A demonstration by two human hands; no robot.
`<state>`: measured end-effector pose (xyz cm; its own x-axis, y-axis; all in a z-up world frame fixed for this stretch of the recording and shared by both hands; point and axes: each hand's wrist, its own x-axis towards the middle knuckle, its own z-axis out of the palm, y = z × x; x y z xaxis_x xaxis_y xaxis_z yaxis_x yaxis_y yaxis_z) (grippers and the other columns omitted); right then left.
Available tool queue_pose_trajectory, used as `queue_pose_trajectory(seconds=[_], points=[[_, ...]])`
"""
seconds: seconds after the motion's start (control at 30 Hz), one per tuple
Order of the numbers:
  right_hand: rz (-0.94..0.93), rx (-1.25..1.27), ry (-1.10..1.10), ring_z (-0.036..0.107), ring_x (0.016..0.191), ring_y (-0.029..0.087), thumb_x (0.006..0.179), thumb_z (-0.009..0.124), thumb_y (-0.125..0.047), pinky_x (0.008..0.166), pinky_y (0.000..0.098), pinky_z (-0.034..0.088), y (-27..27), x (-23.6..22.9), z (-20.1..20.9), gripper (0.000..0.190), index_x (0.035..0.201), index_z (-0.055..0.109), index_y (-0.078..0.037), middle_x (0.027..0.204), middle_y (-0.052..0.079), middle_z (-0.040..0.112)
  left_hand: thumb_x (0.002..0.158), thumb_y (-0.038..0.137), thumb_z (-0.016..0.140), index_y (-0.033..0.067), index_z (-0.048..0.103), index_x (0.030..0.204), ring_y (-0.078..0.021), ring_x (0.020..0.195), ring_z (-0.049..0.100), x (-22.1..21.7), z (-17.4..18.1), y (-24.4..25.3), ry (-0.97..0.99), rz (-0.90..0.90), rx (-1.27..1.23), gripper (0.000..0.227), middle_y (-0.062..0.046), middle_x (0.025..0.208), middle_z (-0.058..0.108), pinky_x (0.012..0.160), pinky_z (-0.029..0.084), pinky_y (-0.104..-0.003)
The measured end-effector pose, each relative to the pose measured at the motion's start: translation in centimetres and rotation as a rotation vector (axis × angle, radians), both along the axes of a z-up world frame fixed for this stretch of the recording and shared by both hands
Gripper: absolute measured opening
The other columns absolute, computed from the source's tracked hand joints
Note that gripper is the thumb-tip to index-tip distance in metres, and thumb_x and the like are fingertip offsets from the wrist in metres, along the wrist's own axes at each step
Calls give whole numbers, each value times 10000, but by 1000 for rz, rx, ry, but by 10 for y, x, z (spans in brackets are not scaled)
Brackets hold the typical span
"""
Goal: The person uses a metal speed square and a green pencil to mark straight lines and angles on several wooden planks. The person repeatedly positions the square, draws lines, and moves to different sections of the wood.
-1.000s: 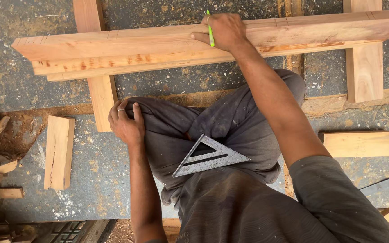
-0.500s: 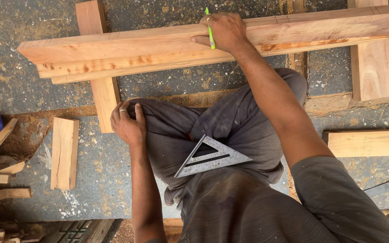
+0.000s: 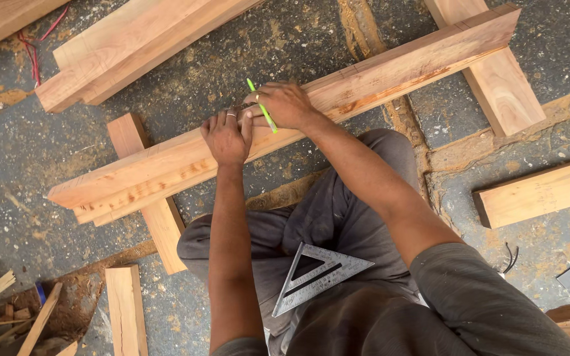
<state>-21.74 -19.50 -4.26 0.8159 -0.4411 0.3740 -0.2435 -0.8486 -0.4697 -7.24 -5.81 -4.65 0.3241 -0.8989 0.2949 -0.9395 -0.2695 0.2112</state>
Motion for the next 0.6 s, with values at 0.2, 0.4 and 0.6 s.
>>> queue_pose_trajectory(seconds=[0.2,0.4,0.6], points=[[16,245,-411,705,924,254,1054,671,-231,836,423,567,-25,-63,41,195,1168,764,-104,1004,99,767,956,610,708,94,748,1062,-294,1015,636,10,-14,-5,-61,-9,-14,528,-81,1025,722,1050,362,-509],[-366,508,-837,726,1110,230,1133,534,-343,1015,378,553,-42,-237,21,384,1262,658,-3,1127,146,757,670,851,800,88,757,1122,-334,1099,626,21,-2,-14,-60,-22,172,889,-126,1045,714,1103,310,-542],[-617,453,-623,770,1000,211,1095,612,-101,873,312,590,-43,-298,-55,182,1167,679,53,1057,161,778,542,862,815,81,726,1237,-335,1181,604,28,-1,-9,-1,-31,351,1049,-144,1138,684,1129,288,-560]])
